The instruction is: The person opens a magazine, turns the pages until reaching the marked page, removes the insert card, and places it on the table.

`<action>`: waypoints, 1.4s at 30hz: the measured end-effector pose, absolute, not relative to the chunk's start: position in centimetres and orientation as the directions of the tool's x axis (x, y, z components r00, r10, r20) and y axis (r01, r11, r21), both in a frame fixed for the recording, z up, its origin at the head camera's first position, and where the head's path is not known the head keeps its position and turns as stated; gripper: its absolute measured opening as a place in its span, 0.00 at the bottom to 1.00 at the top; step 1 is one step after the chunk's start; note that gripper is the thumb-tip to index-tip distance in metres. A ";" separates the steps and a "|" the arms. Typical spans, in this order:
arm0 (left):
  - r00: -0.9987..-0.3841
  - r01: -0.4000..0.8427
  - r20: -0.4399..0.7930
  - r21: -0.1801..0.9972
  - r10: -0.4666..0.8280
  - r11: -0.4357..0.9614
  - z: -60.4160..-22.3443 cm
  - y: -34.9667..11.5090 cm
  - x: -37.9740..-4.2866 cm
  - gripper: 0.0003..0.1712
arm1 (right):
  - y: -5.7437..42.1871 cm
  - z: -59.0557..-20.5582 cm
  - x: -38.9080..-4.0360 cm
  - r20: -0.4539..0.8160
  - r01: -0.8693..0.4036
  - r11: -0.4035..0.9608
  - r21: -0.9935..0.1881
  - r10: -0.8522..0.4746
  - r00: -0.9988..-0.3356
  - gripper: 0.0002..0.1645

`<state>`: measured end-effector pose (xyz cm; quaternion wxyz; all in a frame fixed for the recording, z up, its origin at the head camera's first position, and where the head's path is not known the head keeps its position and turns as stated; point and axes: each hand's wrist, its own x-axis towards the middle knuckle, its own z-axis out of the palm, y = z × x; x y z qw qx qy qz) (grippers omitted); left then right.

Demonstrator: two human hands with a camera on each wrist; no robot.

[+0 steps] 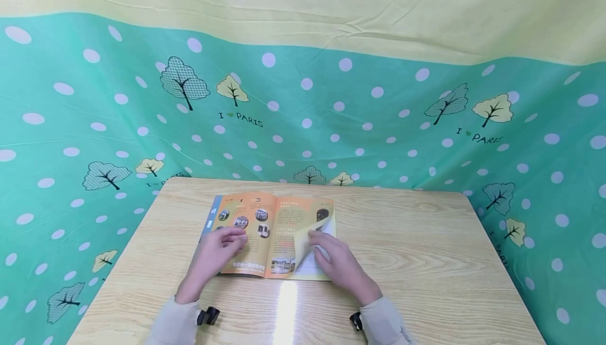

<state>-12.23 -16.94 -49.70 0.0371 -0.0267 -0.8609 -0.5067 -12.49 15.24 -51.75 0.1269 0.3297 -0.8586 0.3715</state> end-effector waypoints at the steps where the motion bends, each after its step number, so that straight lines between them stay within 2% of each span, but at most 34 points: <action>1: -0.997 0.077 0.073 0.888 0.025 0.454 -49.7 -16.6 -12.3 0.12 | 15.0 -51.7 -12.5 0.461 -0.668 0.500 -0.551 -0.485 -0.743 0.14; 7: -0.993 0.033 -0.002 0.957 0.121 0.289 -49.4 -14.5 -12.6 0.15 | 13.8 -51.7 -12.6 0.457 -0.706 0.457 -0.540 -0.546 -0.703 0.16; 14: -0.984 0.035 -0.013 0.963 0.177 0.266 -49.8 -12.4 -13.0 0.20 | 12.9 -51.9 -12.5 0.443 -0.715 0.450 -0.535 -0.571 -0.691 0.16; 22: -0.969 -0.036 -0.083 0.979 0.232 0.199 -50.6 -11.1 -13.2 0.14 | 12.4 -51.8 -12.2 0.400 -0.695 0.463 -0.551 -0.584 -0.706 0.15; 32: -0.972 -0.051 -0.092 0.981 0.215 0.190 -50.7 -11.2 -13.1 0.13 | 12.7 -51.8 -12.0 0.431 -0.720 0.496 -0.486 -0.580 -0.691 0.18; 42: -0.990 -0.088 -0.105 0.982 0.097 0.169 -49.7 -14.1 -12.7 0.14 | 14.6 -51.9 -11.5 0.303 -0.628 0.588 -0.510 -0.561 -0.770 0.28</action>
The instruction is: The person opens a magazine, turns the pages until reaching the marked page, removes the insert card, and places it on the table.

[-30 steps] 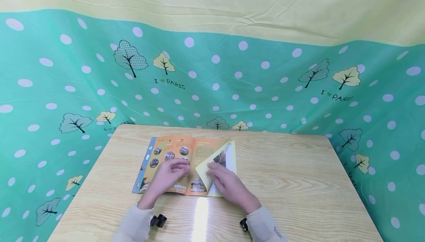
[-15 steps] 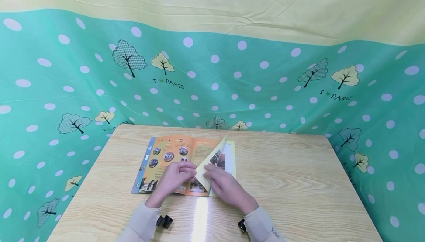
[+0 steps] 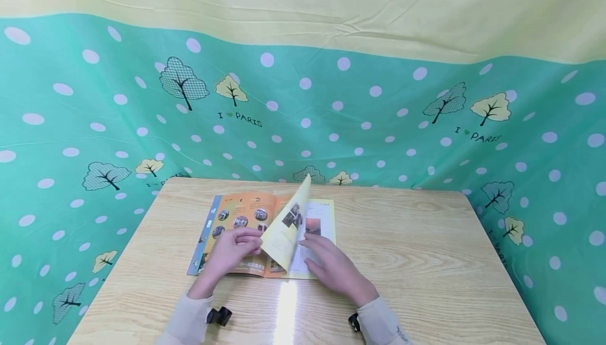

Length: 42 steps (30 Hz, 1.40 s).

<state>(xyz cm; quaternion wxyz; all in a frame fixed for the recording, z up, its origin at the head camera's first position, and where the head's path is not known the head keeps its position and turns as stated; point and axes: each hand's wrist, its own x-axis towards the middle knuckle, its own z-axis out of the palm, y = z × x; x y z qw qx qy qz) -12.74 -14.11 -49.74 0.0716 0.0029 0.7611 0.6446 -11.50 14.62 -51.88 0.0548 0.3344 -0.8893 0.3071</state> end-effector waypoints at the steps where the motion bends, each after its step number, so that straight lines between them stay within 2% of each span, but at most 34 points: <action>1: -0.991 -0.091 -0.105 0.983 0.082 0.159 -49.6 -14.5 -12.6 0.14 | 14.8 -51.9 -11.5 0.278 -0.618 0.601 -0.507 -0.564 -0.777 0.29; 5: -0.995 -0.094 -0.097 0.989 0.028 0.111 -49.3 -16.3 -12.2 0.13 | 15.7 -52.0 -11.5 0.180 -0.594 0.651 -0.472 -0.589 -0.788 0.33; 10: -0.994 -0.111 -0.107 0.986 -0.037 0.122 -49.6 -18.7 -11.6 0.14 | 16.3 -52.2 -11.3 0.108 -0.574 0.691 -0.440 -0.594 -0.797 0.37; 20: -0.976 -0.182 -0.152 0.963 -0.156 0.201 -50.5 -23.1 -9.9 0.17 | 16.7 -52.7 -11.0 0.042 -0.548 0.734 -0.400 -0.583 -0.811 0.44; 31: -0.963 -0.228 -0.147 0.891 -0.225 0.393 -51.1 -25.8 -8.4 0.18 | 16.8 -52.8 -11.0 0.019 -0.536 0.733 -0.418 -0.583 -0.812 0.41; 42: -0.953 -0.274 -0.179 0.853 -0.244 0.444 -52.3 -26.1 -8.3 0.17 | 17.3 -52.7 -11.2 -0.030 -0.523 0.730 -0.441 -0.594 -0.804 0.35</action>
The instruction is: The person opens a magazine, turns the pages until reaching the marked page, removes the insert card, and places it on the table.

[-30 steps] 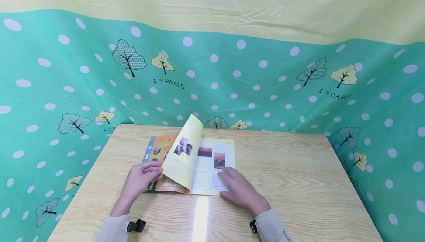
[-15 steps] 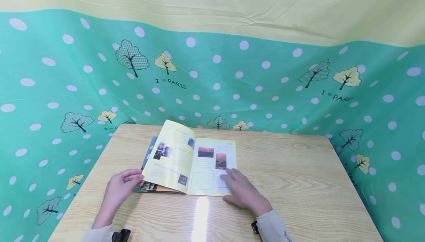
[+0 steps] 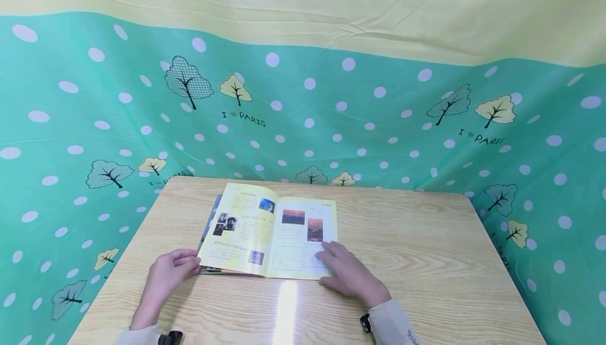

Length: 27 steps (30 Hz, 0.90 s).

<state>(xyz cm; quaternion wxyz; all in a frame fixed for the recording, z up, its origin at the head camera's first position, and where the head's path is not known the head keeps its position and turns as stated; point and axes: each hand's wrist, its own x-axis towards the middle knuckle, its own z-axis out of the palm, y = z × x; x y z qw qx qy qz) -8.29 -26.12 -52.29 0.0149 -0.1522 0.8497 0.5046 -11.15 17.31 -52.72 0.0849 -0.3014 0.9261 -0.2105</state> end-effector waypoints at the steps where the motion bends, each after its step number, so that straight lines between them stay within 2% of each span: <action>1: -0.953 -0.276 -0.181 0.850 -0.245 0.448 -52.3 -26.1 -8.3 0.17 | 17.4 -52.7 -11.2 -0.032 -0.524 0.728 -0.442 -0.596 -0.802 0.35; 9: -0.947 -0.302 -0.211 0.837 -0.241 0.456 -52.4 -26.1 -8.0 0.16 | 17.8 -52.5 -11.2 -0.001 -0.562 0.697 -0.445 -0.628 -0.778 0.30; 13: -0.947 -0.307 -0.219 0.835 -0.237 0.456 -52.5 -26.2 -8.0 0.16 | 17.9 -52.3 -11.2 -0.023 -0.553 0.692 -0.464 -0.634 -0.773 0.28; 18: -0.944 -0.316 -0.229 0.832 -0.237 0.456 -52.6 -26.3 -8.0 0.17 | 17.8 -52.0 -11.4 -0.044 -0.536 0.697 -0.477 -0.628 -0.777 0.21; 22: -0.943 -0.319 -0.231 0.828 -0.239 0.461 -52.6 -26.3 -8.0 0.17 | 17.5 -52.0 -11.4 0.015 -0.514 0.731 -0.449 -0.569 -0.822 0.16; 27: -0.950 -0.298 -0.201 0.809 -0.238 0.507 -52.4 -26.4 -8.1 0.17 | 17.4 -51.9 -11.4 0.097 -0.423 0.814 -0.397 -0.421 -0.902 0.19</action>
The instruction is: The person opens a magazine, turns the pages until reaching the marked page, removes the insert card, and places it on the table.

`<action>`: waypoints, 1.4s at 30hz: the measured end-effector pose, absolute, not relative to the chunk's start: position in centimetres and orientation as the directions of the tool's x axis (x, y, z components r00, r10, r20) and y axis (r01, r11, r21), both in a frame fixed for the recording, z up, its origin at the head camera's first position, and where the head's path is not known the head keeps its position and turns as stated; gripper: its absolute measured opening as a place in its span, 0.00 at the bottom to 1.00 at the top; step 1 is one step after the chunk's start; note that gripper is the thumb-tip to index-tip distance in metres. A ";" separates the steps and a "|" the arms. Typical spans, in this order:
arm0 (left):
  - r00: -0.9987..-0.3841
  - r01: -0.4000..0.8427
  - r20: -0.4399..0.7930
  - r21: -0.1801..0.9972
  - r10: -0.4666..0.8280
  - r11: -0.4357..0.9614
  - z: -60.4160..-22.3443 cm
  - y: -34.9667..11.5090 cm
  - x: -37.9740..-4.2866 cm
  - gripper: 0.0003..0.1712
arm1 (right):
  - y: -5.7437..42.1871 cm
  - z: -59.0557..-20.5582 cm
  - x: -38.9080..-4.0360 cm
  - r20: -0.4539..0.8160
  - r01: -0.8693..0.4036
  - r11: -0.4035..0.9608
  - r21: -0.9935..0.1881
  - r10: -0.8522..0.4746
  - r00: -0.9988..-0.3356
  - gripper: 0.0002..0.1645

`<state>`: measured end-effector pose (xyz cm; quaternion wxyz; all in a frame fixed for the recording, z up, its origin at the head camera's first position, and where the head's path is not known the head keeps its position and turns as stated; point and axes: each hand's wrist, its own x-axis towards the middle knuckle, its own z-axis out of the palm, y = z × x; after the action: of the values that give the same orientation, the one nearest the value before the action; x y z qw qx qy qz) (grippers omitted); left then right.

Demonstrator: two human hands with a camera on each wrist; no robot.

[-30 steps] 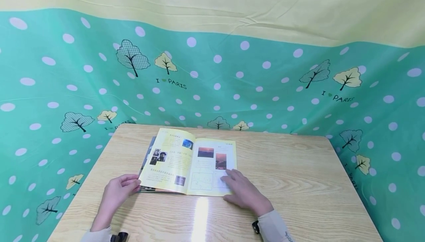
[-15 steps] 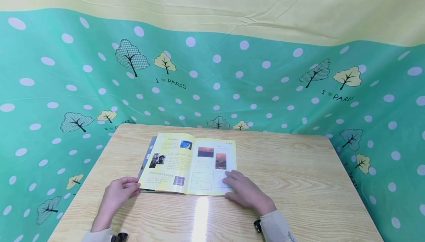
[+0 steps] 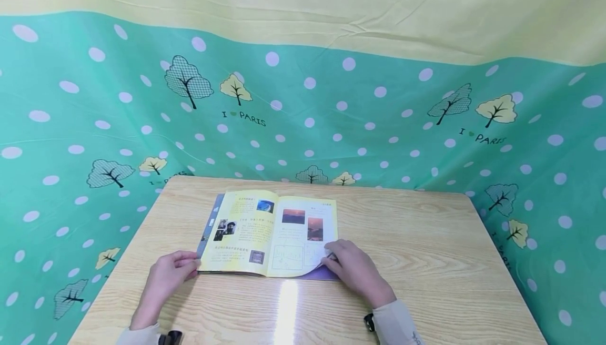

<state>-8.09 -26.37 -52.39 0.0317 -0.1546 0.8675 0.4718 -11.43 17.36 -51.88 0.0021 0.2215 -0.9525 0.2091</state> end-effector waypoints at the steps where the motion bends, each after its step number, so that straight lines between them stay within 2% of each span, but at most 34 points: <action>1: -0.952 -0.293 -0.193 0.802 -0.238 0.520 -52.4 -26.4 -8.1 0.17 | 17.4 -51.9 -11.5 0.108 -0.406 0.827 -0.389 -0.397 -0.911 0.20; 4: -0.953 -0.290 -0.185 0.788 -0.241 0.543 -52.3 -26.4 -8.2 0.18 | 17.5 -51.9 -11.7 0.140 -0.370 0.850 -0.374 -0.343 -0.929 0.20; 7: -0.950 -0.301 -0.197 0.785 -0.242 0.542 -52.2 -26.4 -8.4 0.18 | 17.5 -52.0 -11.8 0.140 -0.331 0.862 -0.385 -0.300 -0.944 0.15; 10: -0.951 -0.297 -0.191 0.776 -0.242 0.556 -52.0 -26.2 -8.5 0.19 | 17.6 -51.9 -11.9 0.127 -0.303 0.858 -0.416 -0.275 -0.953 0.17; 12: -0.955 -0.286 -0.179 0.769 -0.238 0.571 -51.9 -26.1 -8.6 0.20 | 17.5 -51.9 -11.9 0.128 -0.298 0.847 -0.441 -0.269 -0.954 0.18; 16: -0.961 -0.261 -0.151 0.767 -0.230 0.586 -51.7 -25.6 -8.9 0.20 | 17.2 -51.9 -11.9 0.193 -0.327 0.817 -0.475 -0.266 -0.945 0.13; 27: -0.990 -0.121 -0.065 0.849 -0.125 0.514 -51.1 -22.0 -10.3 0.15 | 15.5 -51.2 -12.0 0.374 -0.468 0.683 -0.561 -0.296 -0.879 0.07; 33: -0.998 -0.051 -0.022 0.883 -0.067 0.466 -50.3 -19.3 -11.4 0.13 | 14.7 -51.2 -12.3 0.471 -0.586 0.613 -0.530 -0.362 -0.804 0.12; 42: -0.997 0.013 -0.011 0.946 0.075 0.323 -49.8 -15.6 -12.7 0.14 | 13.4 -51.1 -12.5 0.493 -0.686 0.511 -0.518 -0.478 -0.728 0.18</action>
<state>-12.72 -15.63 -49.77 0.0264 0.0271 0.8129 0.5811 -12.49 13.36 -51.11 0.1448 0.3395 -0.8569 0.3598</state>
